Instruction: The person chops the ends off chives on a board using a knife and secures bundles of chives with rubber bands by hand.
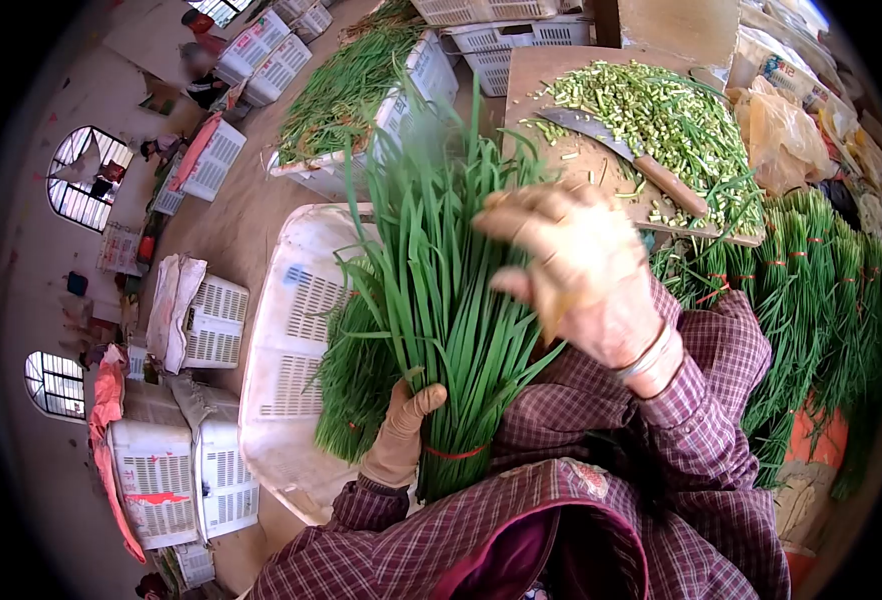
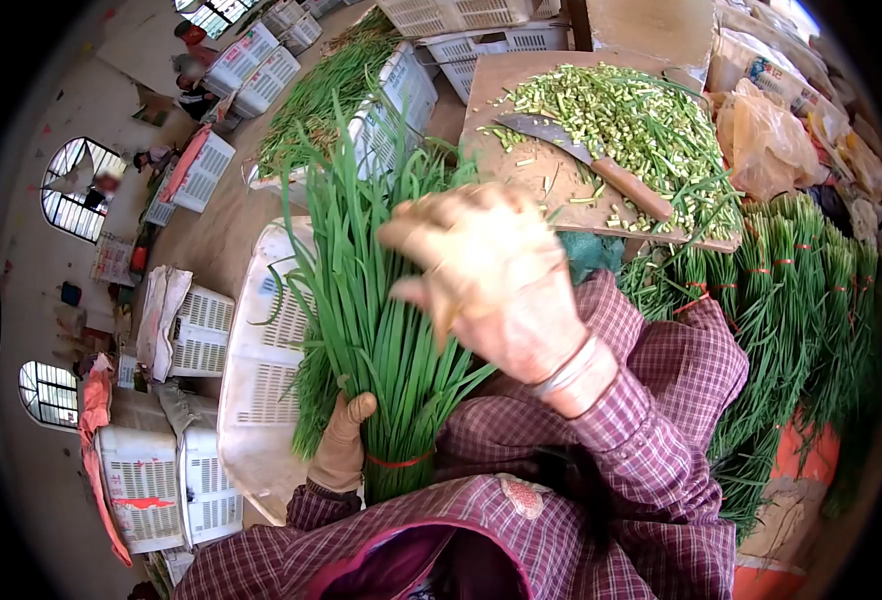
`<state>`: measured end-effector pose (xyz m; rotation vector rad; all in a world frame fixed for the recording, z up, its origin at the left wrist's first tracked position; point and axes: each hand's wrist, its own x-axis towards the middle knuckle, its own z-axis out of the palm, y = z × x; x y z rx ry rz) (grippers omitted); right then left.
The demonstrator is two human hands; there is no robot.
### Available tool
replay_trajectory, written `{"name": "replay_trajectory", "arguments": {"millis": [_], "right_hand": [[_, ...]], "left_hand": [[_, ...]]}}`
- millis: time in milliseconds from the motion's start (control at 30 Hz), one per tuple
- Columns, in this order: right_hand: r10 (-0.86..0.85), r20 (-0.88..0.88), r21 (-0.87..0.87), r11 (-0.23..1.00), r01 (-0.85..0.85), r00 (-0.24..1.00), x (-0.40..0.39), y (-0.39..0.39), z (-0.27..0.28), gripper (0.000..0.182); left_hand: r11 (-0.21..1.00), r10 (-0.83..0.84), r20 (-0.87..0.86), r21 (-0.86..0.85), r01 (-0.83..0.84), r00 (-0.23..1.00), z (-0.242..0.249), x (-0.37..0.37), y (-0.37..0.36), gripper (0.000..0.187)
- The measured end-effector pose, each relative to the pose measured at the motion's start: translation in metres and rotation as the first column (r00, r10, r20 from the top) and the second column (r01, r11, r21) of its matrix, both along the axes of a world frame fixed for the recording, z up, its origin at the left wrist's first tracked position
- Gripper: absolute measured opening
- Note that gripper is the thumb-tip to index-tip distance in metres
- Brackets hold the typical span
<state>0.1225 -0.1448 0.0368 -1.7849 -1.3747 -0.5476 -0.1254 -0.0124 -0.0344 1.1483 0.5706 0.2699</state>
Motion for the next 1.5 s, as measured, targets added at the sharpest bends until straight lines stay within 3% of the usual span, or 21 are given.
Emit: {"name": "replay_trajectory", "arguments": {"millis": [33, 100, 233, 433, 567, 633, 767, 833, 900, 967, 1000, 1067, 1133, 1167, 1200, 1233, 1300, 1400, 1433, 1500], "right_hand": [[0.125, 0.067, -0.011, 0.992, -0.125, 0.99, -0.014, 0.008, -0.003, 0.043], [0.187, 0.042, -0.119, 0.976, -0.181, 0.982, -0.024, 0.017, -0.03, 0.042], [0.156, -0.08, -0.328, 0.929, -0.174, 0.984, -0.018, -0.005, -0.07, 0.03], [0.114, -0.167, -0.341, 0.925, -0.166, 0.979, -0.02, -0.021, -0.077, 0.027], [0.146, -0.167, -0.192, 0.965, -0.178, 0.975, -0.014, -0.014, -0.082, 0.027], [0.115, -0.159, -0.251, 0.956, -0.153, 0.981, -0.013, -0.015, -0.065, 0.029], [-0.083, -0.093, -0.066, 0.995, 0.077, 0.992, -0.009, -0.023, -0.03, 0.048], [-0.141, -0.28, 0.005, 0.989, 0.148, 0.95, -0.02, -0.031, -0.024, 0.055], [0.097, -0.559, 0.077, 0.995, -0.065, 0.824, -0.035, -0.036, -0.04, 0.073], [0.224, -0.895, 0.107, 0.948, -0.301, 0.385, -0.058, -0.034, -0.044, 0.086], [0.355, -0.881, 0.244, 0.907, -0.342, 0.313, -0.067, -0.021, -0.057, 0.09], [0.301, -0.903, 0.225, 0.939, -0.259, 0.308, -0.075, 0.005, -0.073, 0.088], [0.322, -0.884, 0.27, 0.943, -0.193, 0.338, -0.053, 0.012, -0.095, 0.072], [0.45, -0.887, 0.459, 0.883, -0.1, -0.101, -0.046, 0.01, -0.098, 0.063], [0.538, -0.821, 0.549, 0.835, -0.009, -0.194, -0.046, 0.007, -0.096, 0.053], [0.529, -0.807, 0.547, 0.837, 0.005, -0.261, -0.043, -0.002, -0.093, 0.052], [0.547, -0.771, 0.578, 0.816, 0.003, -0.326, -0.041, -0.008, -0.101, 0.056], [0.551, -0.744, 0.613, 0.788, -0.059, -0.378, -0.047, -0.004, -0.114, 0.061], [0.552, -0.735, 0.626, 0.775, -0.084, -0.393, -0.051, 0.0, -0.116, 0.061], [0.508, -0.766, 0.597, 0.79, -0.141, -0.394, -0.062, 0.007, -0.108, 0.064]], "left_hand": [[1.0, 0.002, 0.001, 0.001, -0.002, 1.0, 0.002, 0.002, -0.001, 0.062], [0.989, -0.02, 0.003, -0.144, 0.021, 1.0, 0.011, 0.007, -0.004, 0.063], [0.985, 0.103, -0.021, -0.135, -0.104, 0.995, 0.004, -0.003, -0.003, 0.067], [0.991, 0.077, -0.036, -0.111, -0.081, 0.996, 0.013, 0.003, -0.005, 0.07], [0.993, 0.078, -0.025, -0.089, -0.08, 0.997, 0.021, 0.005, -0.009, 0.067], [0.995, 0.08, -0.032, -0.064, -0.082, 0.996, 0.014, 0.002, -0.003, 0.063], [0.985, 0.157, -0.009, 0.074, -0.156, 0.988, 0.005, 0.007, 0.014, 0.053], [0.982, 0.172, 0.012, 0.081, -0.173, 0.985, 0.021, 0.022, 0.023, 0.049], [0.982, 0.14, 0.032, 0.126, -0.143, 0.99, 0.061, 0.046, 0.018, 0.049], [0.963, 0.046, 0.059, 0.261, -0.06, 0.997, 0.088, 0.068, 0.014, 0.063], [0.952, -0.043, 0.064, 0.306, 0.021, 0.997, 0.096, 0.077, 0.013, 0.069], [0.884, -0.202, 0.14, 0.452, 0.119, 0.969, 0.084, 0.096, 0.016, 0.081], [0.901, -0.308, 0.153, 0.364, 0.237, 0.939, 0.097, 0.094, 0.006, 0.091], [0.874, -0.382, 0.118, 0.368, 0.317, 0.917, 0.106, 0.09, 0.014, 0.093], [0.848, -0.414, 0.047, 0.384, 0.366, 0.909, 0.115, 0.086, 0.023, 0.09], [0.823, -0.403, -0.02, 0.429, 0.372, 0.915, 0.119, 0.083, 0.027, 0.08], [0.801, -0.531, -0.161, 0.226, 0.555, 0.832, 0.094, 0.075, 0.074, 0.077], [0.779, -0.566, -0.163, 0.217, 0.589, 0.808, 0.06, 0.074, 0.096, 0.067], [0.782, -0.602, -0.039, 0.17, 0.599, 0.798, 0.053, 0.082, 0.086, 0.069], [0.883, -0.469, 0.16, 0.086, 0.461, 0.869, 0.05, 0.095, 0.054, 0.069]]}}
